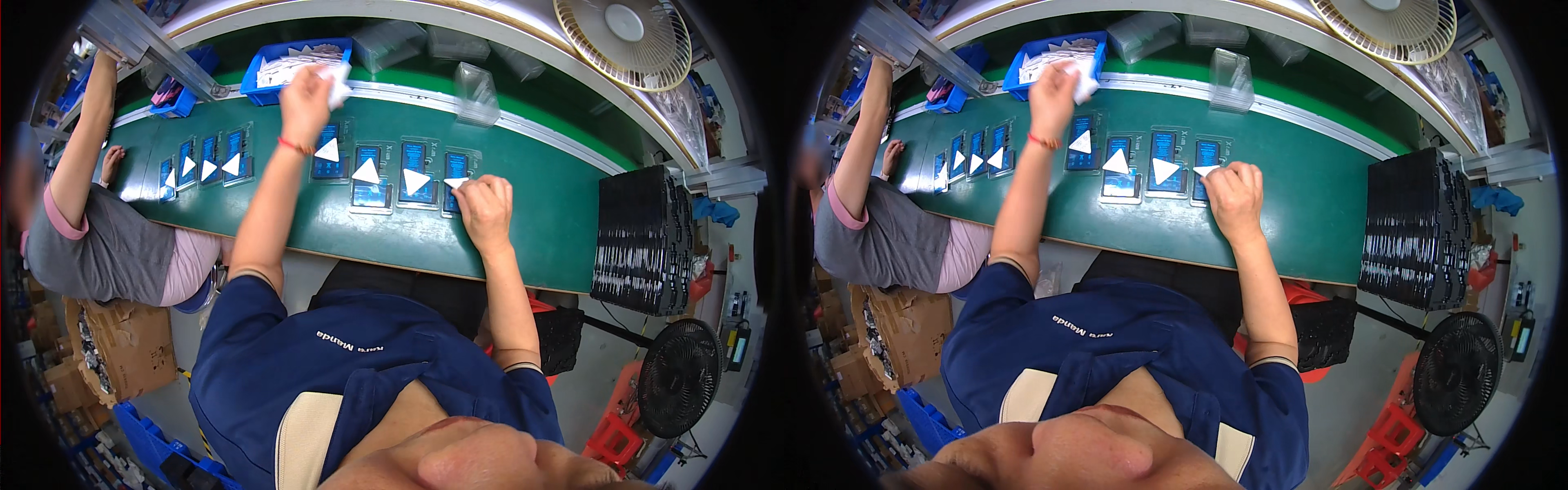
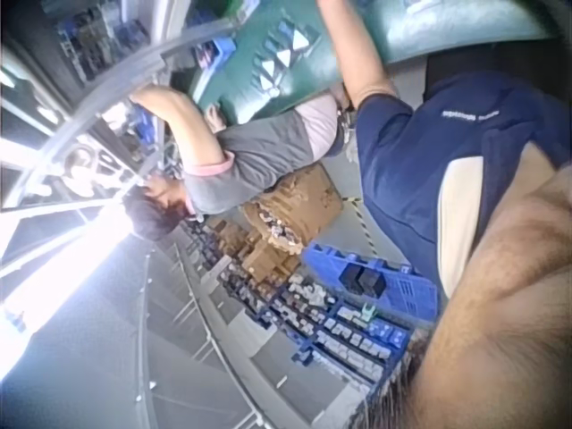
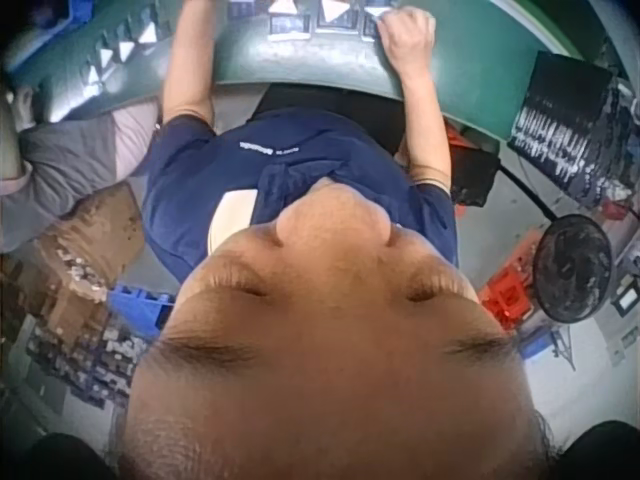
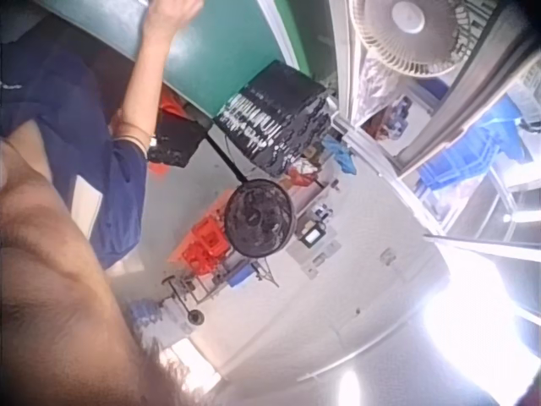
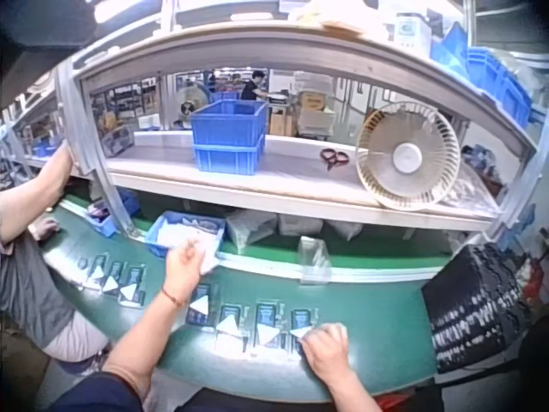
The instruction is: The recorder is assembling components by placing small items into plastic trays.
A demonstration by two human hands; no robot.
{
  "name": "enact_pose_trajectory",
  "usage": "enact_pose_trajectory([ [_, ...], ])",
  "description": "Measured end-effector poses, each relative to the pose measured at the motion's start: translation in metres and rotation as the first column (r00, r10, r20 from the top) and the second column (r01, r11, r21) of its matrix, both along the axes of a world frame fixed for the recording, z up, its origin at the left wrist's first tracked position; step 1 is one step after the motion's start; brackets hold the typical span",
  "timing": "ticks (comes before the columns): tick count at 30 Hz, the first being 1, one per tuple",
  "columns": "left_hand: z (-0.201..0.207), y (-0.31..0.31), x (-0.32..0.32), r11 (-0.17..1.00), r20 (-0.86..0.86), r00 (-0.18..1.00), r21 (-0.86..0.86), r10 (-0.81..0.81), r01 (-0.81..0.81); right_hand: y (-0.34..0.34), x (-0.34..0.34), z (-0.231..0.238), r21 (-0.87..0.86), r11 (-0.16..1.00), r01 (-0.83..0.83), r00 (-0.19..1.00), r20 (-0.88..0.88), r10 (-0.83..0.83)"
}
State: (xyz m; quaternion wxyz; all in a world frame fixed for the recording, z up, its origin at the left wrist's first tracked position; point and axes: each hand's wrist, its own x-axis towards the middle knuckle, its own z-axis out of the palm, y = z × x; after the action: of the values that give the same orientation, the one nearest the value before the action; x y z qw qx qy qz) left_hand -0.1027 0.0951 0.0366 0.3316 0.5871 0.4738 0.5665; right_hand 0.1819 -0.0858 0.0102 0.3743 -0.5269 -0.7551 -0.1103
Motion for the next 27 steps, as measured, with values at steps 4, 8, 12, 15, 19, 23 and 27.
enact_pose_trajectory([
  [4,0.018,0.081,-0.041,0.703,-0.436,0.654,0.678,0.619,-0.214,-0.010,-0.001,0.001,-0.082,0.992,-0.091,0.996,0.018,0.093],
  [8,0.000,0.102,-0.056,0.884,-0.834,0.361,0.465,0.417,0.051,-0.014,-0.002,0.006,-0.147,0.986,-0.079,0.996,-0.041,0.074],
  [12,-0.004,0.040,-0.031,0.752,-0.611,0.599,0.658,0.518,0.020,-0.013,-0.004,0.005,-0.360,0.927,-0.107,0.991,0.036,0.128],
  [15,-0.001,-0.061,-0.006,0.914,-0.812,0.573,0.307,0.106,0.266,-0.008,-0.005,0.000,-0.438,0.895,-0.087,0.989,0.068,0.130],
  [19,-0.017,-0.125,-0.004,0.945,-0.894,0.383,-0.116,-0.233,0.305,-0.002,-0.010,0.000,-0.455,0.888,-0.071,0.984,0.116,0.138],
  [23,-0.030,-0.120,-0.013,0.965,-0.876,0.450,-0.062,-0.174,0.253,0.003,-0.024,-0.002,-0.465,0.884,-0.048,0.979,0.156,0.135],
  [27,-0.033,-0.119,-0.029,0.967,-0.854,0.490,-0.053,-0.174,0.250,0.006,-0.040,-0.005,-0.444,0.895,-0.050,0.975,0.171,0.140],
])
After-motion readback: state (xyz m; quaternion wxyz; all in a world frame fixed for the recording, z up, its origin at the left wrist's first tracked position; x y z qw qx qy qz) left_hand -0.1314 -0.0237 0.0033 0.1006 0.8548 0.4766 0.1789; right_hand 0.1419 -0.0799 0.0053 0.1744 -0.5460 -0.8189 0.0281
